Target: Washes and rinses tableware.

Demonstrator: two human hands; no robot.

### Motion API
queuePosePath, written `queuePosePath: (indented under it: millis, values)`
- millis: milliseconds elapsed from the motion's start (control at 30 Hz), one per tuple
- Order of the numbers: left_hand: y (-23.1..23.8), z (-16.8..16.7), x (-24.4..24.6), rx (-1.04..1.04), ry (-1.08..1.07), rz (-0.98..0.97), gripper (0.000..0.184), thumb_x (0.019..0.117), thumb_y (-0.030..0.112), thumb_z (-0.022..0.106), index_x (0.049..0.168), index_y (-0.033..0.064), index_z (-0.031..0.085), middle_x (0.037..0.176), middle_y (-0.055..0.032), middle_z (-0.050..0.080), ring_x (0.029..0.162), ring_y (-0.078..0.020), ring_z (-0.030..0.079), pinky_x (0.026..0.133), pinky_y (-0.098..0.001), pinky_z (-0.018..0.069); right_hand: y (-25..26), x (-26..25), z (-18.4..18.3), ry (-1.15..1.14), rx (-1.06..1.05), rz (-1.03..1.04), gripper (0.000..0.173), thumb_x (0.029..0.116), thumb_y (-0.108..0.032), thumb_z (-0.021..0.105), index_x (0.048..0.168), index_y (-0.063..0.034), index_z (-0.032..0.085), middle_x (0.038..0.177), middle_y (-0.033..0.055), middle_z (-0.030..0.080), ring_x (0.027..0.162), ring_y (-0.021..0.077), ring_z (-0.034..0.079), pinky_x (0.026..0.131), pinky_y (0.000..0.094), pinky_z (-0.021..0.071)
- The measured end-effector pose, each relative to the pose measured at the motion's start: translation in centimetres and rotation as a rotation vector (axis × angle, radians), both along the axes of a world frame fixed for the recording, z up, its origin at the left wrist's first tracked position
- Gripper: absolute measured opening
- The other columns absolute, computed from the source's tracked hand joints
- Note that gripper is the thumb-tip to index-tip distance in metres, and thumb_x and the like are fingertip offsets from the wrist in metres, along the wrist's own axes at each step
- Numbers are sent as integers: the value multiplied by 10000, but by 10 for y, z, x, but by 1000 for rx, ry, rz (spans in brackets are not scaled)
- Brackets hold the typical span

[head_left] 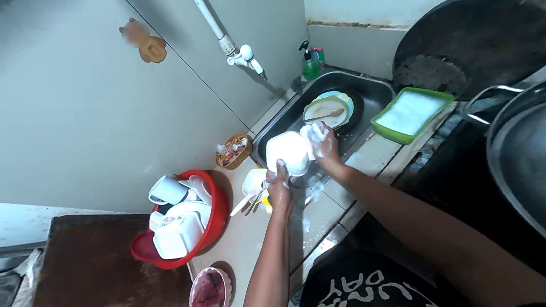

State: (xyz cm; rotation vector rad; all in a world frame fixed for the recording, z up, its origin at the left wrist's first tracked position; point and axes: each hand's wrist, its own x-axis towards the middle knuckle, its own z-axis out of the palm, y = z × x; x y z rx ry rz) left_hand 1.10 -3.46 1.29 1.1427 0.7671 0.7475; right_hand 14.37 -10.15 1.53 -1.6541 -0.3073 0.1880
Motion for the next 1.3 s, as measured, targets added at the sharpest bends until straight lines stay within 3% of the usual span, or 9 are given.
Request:
queuePosePath:
  millis: [133,200,433,533,700,867,1000,1100,1300]
  values:
    - [-9,6,14,-239,-86,46,430,1096,420,449,1361,83,482,1144,-69,620,993,-121,645,843,-304,570,0,-61,-6,-208,-117,-4,442,970,-216,634,1324,46,601,1374,315,524,1302,467,502,1074,573,452]
    - [-11,5,17,-181,-64,34,375,1107,372,425,1270,59,552,1023,-77,667,922,-136,671,818,-333,581,-3,-79,-5,-482,-232,117,415,869,-173,717,1242,3,672,1332,299,568,1257,497,524,977,618,488]
    - [-14,6,5,18,177,102,493,1123,445,329,1316,43,539,1099,-130,599,967,-208,633,841,-429,566,8,3,31,-493,-443,336,429,937,-142,669,1348,-35,616,1373,225,576,1253,452,550,904,605,523]
    - [-7,0,5,2,189,97,499,1130,431,304,1339,45,542,1122,-125,609,994,-200,626,857,-429,554,7,-18,34,-705,-426,456,497,793,-71,768,1276,-36,659,1330,219,604,1240,465,549,863,621,532]
    - [8,4,-8,5,232,23,537,1125,456,303,1329,26,549,1137,-152,623,997,-229,642,856,-460,568,19,6,37,-633,-366,506,357,981,-230,642,1287,-48,664,1318,190,630,1245,414,573,941,591,517]
    - [9,28,-2,-202,-35,209,439,1123,446,315,1276,82,509,955,-69,582,762,-151,633,652,-323,577,13,14,12,-426,-106,236,351,1048,-246,536,1249,16,655,1325,238,614,1293,372,561,1105,507,455]
    - [5,32,7,-336,-196,243,488,1126,464,256,1345,79,459,1076,-90,589,906,-163,643,769,-322,580,2,-53,-8,-420,-117,152,425,952,-140,654,1319,65,597,1413,331,501,1323,468,510,1074,547,470]
    - [4,28,9,-302,-136,249,474,1120,485,252,1315,108,462,1028,-57,563,851,-124,621,730,-286,561,-7,-66,-19,-659,-213,266,366,907,-107,689,1241,42,661,1337,308,576,1273,505,532,1035,603,476]
    - [3,11,5,-76,63,35,564,1126,464,241,1482,73,436,1286,-119,609,1149,-178,615,996,-395,516,-5,-52,13,-864,-294,523,355,837,-32,727,1186,15,683,1251,215,657,1230,450,579,926,607,515]
